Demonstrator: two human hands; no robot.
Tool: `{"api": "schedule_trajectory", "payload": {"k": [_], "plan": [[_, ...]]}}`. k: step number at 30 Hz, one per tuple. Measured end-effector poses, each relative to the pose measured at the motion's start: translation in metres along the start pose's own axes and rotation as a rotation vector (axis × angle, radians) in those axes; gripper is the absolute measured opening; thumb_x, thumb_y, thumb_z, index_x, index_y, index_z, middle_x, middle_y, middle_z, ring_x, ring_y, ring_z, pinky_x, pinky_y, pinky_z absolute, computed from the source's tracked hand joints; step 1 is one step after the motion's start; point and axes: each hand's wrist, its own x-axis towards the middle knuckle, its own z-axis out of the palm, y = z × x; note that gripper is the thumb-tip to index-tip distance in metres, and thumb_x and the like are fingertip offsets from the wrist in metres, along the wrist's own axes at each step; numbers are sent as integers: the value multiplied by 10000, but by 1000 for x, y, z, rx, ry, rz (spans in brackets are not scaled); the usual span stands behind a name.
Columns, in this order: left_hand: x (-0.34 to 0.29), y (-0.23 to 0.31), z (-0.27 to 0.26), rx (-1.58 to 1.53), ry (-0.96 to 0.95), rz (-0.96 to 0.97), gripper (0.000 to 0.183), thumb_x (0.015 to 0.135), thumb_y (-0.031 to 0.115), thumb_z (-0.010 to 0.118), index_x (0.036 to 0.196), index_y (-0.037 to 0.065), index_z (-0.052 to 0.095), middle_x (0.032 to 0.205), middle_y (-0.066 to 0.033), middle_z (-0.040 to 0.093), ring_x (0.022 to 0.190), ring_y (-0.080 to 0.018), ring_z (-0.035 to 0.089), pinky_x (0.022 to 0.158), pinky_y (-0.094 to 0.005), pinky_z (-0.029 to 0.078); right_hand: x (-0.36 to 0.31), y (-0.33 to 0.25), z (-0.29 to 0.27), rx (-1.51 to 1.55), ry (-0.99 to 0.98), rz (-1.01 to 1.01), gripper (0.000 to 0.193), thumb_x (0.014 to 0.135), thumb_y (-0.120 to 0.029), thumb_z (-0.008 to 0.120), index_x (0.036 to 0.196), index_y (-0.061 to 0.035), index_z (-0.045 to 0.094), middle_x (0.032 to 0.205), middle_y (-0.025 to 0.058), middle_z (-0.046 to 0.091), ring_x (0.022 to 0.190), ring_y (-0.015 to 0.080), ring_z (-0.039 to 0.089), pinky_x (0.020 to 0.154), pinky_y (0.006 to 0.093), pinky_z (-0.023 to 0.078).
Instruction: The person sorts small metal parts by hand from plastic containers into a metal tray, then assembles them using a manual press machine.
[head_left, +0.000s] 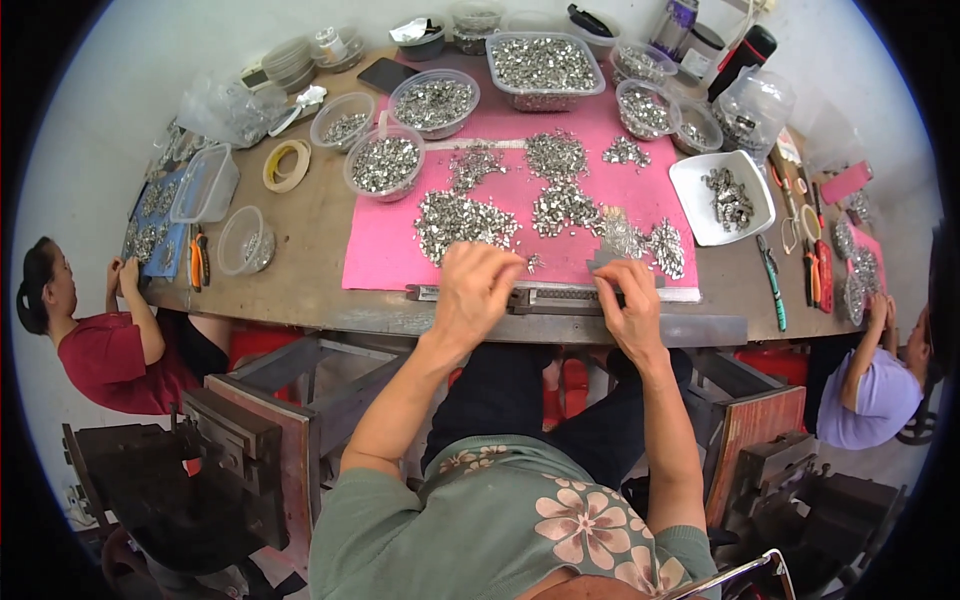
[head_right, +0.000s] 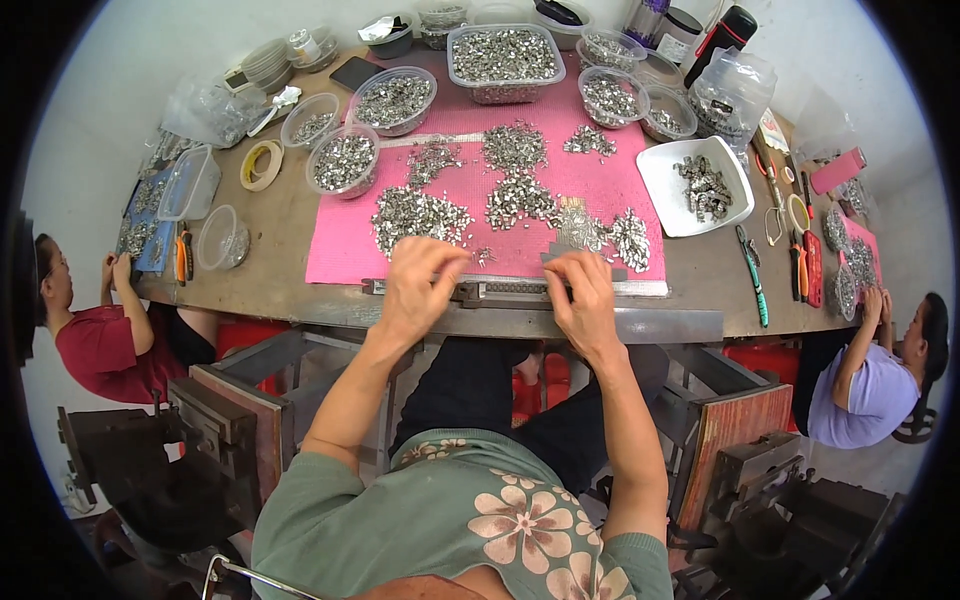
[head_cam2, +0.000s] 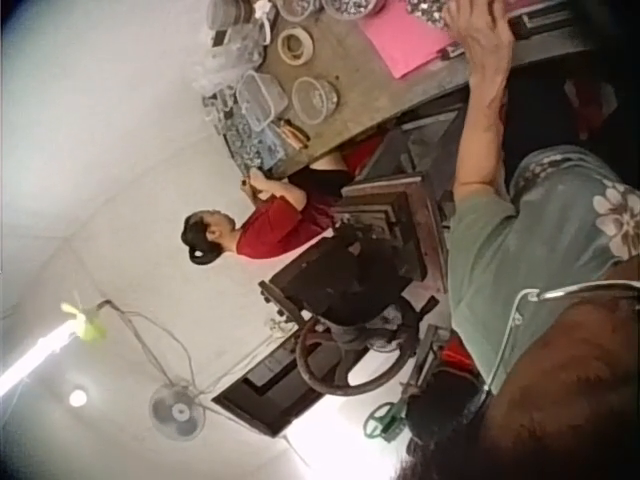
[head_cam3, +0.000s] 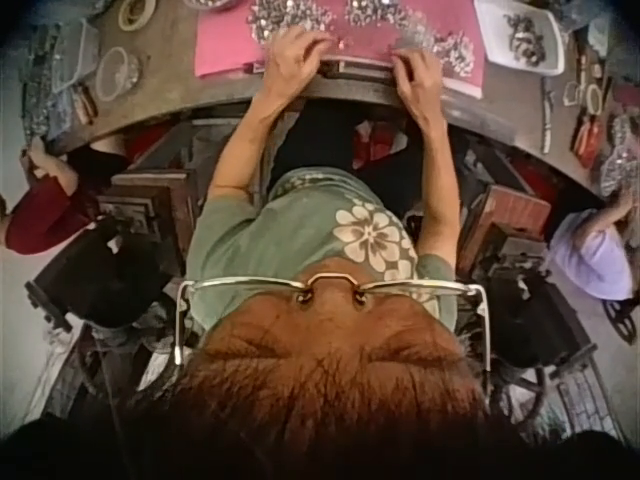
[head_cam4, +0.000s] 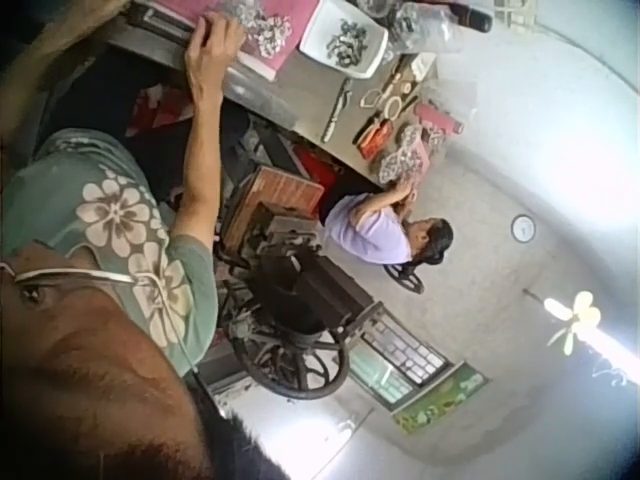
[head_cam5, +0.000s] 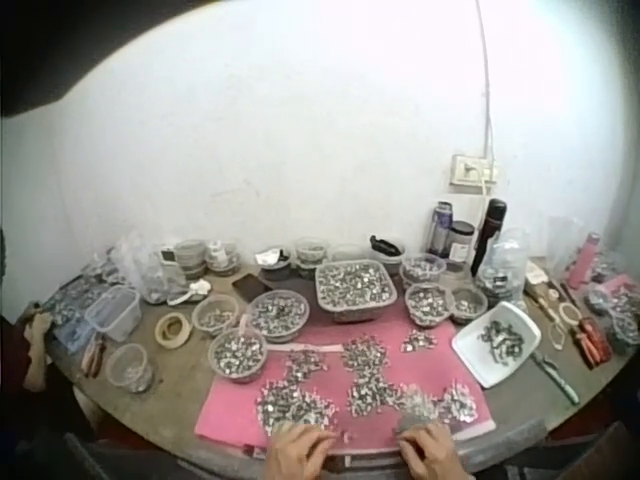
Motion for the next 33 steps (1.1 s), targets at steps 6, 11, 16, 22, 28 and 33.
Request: {"api": "schedule_trajectory", "payload": {"k": [6,11,16,22,28,33], "plan": [[15,-20,4,351,122,-53,88,874,202,758,913,125,740,829,-16,640,854,-216,581,893,-438,348,46,-11,56,-16,-89,-205,88,851,-50,716,933,-64,687,905,88,590,900,283,585,813,413,428],[18,-19,12,414,173,2,96,844,189,769,911,126,739,851,-25,631,874,-230,577,906,-456,342,61,-13,82,-82,-213,-204,103,855,-75,687,957,-65,693,906,95,581,920,286,568,817,423,433],[19,-20,12,401,171,57,96,822,146,767,908,123,734,850,-29,617,874,-232,575,919,-467,339,61,-7,80,-166,-250,-230,101,846,-84,668,943,-62,684,909,103,587,914,289,565,819,422,437],[24,-24,9,340,116,124,90,822,108,750,896,112,701,834,-20,607,875,-221,573,933,-467,331,60,-1,72,-136,-237,-186,81,857,-68,699,937,-61,692,887,87,576,900,288,575,811,421,430],[21,-19,0,266,100,136,89,832,102,749,896,99,687,803,-9,604,824,-203,571,936,-449,328,60,-5,74,-111,-256,-150,72,846,-87,693,905,-47,681,909,110,592,911,296,586,839,424,436],[7,-4,1,142,69,122,88,846,93,741,913,86,684,818,-15,620,815,-200,584,936,-414,342,62,-4,80,-226,-237,-251,96,851,-96,688,884,-21,639,895,115,588,910,295,584,827,421,426]]}}
